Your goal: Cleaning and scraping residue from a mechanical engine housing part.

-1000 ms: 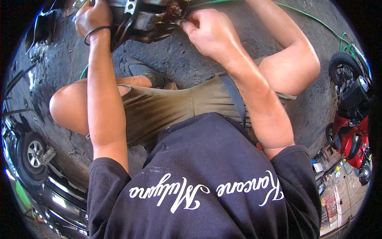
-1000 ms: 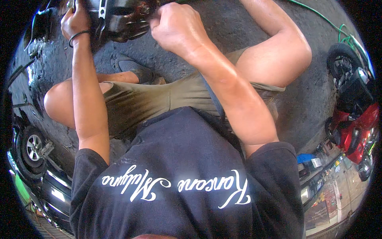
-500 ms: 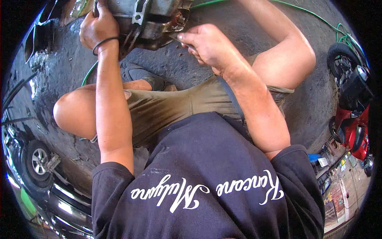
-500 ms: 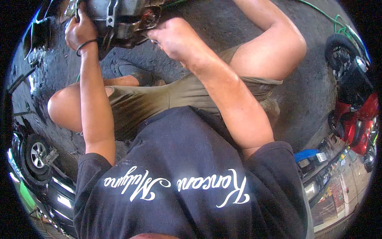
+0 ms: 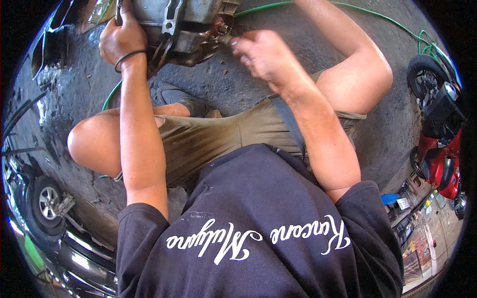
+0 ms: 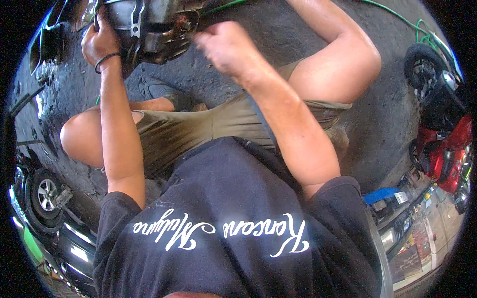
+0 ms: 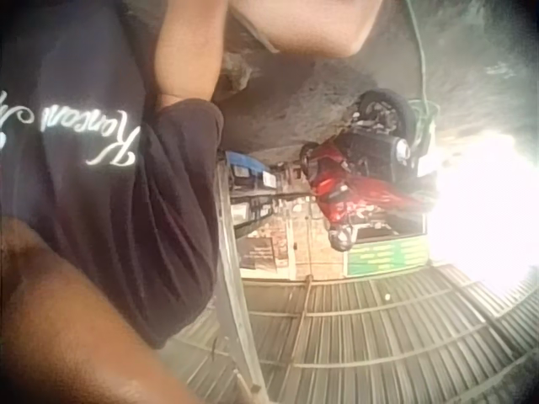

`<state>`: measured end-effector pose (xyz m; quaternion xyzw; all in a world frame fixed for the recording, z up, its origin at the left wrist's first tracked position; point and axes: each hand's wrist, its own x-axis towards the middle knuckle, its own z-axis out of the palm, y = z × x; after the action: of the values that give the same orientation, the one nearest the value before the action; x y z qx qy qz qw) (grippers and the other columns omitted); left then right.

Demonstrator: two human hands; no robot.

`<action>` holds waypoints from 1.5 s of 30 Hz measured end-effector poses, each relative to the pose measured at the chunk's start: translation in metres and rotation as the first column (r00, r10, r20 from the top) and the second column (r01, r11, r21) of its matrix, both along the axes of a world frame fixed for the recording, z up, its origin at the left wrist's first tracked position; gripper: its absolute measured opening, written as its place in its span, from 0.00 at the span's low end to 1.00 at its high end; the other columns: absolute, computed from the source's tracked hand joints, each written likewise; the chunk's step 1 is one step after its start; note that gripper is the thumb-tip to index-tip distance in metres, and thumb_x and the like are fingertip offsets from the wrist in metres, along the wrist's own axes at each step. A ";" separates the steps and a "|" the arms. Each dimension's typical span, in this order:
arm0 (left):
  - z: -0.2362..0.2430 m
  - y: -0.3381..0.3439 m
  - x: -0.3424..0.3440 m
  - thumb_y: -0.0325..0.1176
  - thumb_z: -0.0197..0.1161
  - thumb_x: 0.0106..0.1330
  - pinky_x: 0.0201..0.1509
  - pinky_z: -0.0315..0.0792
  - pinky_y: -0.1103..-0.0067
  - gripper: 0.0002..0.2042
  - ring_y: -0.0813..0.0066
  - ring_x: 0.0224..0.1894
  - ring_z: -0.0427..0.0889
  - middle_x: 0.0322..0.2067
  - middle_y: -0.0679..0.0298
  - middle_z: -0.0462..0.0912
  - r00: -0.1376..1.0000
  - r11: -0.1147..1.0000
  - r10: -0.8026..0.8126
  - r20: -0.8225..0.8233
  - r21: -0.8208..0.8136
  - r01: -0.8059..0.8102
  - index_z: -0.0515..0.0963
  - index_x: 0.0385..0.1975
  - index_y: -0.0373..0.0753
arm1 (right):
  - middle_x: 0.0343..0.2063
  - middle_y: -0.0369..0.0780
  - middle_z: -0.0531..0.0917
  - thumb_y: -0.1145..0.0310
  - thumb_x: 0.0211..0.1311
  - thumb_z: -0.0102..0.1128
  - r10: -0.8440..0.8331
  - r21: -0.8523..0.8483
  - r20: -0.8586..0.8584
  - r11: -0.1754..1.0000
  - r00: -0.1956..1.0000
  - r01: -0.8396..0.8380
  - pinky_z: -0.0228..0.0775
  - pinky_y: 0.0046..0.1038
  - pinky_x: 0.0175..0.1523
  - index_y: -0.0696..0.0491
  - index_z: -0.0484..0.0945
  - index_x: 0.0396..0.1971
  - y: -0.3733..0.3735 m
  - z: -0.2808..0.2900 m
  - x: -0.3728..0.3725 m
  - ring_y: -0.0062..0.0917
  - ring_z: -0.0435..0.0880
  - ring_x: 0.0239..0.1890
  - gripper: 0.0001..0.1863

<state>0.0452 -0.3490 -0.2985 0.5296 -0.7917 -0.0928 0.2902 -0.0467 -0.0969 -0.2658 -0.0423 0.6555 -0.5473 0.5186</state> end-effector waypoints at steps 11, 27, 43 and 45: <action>-0.027 -0.090 0.008 0.55 0.59 0.66 0.33 0.71 0.65 0.27 0.56 0.23 0.79 0.21 0.46 0.81 0.990 0.991 -0.129 -0.062 0.027 0.131 0.82 0.25 0.30 | 0.24 0.46 0.81 0.62 0.63 0.56 0.142 0.132 -0.990 0.956 0.018 -0.262 0.68 0.44 0.29 0.52 0.76 0.32 -0.034 -0.002 -0.024 0.45 0.80 0.25 0.08; -0.033 -0.117 0.020 0.75 0.53 0.54 0.48 0.73 0.66 0.37 0.52 0.43 0.84 0.37 0.49 0.86 0.996 0.954 -0.078 0.043 0.294 0.062 0.86 0.40 0.44 | 0.23 0.54 0.82 0.68 0.57 0.53 0.455 0.357 -0.866 0.853 0.207 -0.380 0.77 0.45 0.36 0.61 0.79 0.23 -0.057 0.030 -0.032 0.48 0.84 0.28 0.12; -0.024 -0.095 0.007 0.53 0.62 0.65 0.34 0.72 0.70 0.25 0.68 0.24 0.80 0.22 0.50 0.83 0.917 0.965 -0.201 -0.344 0.091 0.246 0.84 0.27 0.32 | 0.19 0.48 0.81 0.65 0.60 0.59 0.422 0.168 -0.454 0.905 0.784 -0.390 0.70 0.35 0.32 0.64 0.81 0.27 -0.059 0.007 -0.033 0.28 0.80 0.23 0.15; -0.016 -0.084 -0.001 0.53 0.61 0.66 0.33 0.72 0.71 0.24 0.70 0.23 0.80 0.22 0.51 0.84 0.965 0.973 -0.177 -0.194 0.113 0.201 0.84 0.28 0.32 | 0.21 0.52 0.81 0.64 0.59 0.59 0.258 0.128 -0.653 0.964 0.712 -0.232 0.70 0.36 0.33 0.64 0.81 0.29 -0.053 0.002 -0.027 0.29 0.81 0.24 0.15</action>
<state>0.0440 -0.4329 -0.3141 0.4588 -0.8008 -0.2202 0.3159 -0.0737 -0.1502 -0.2635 -0.3109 0.7953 -0.4106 0.3197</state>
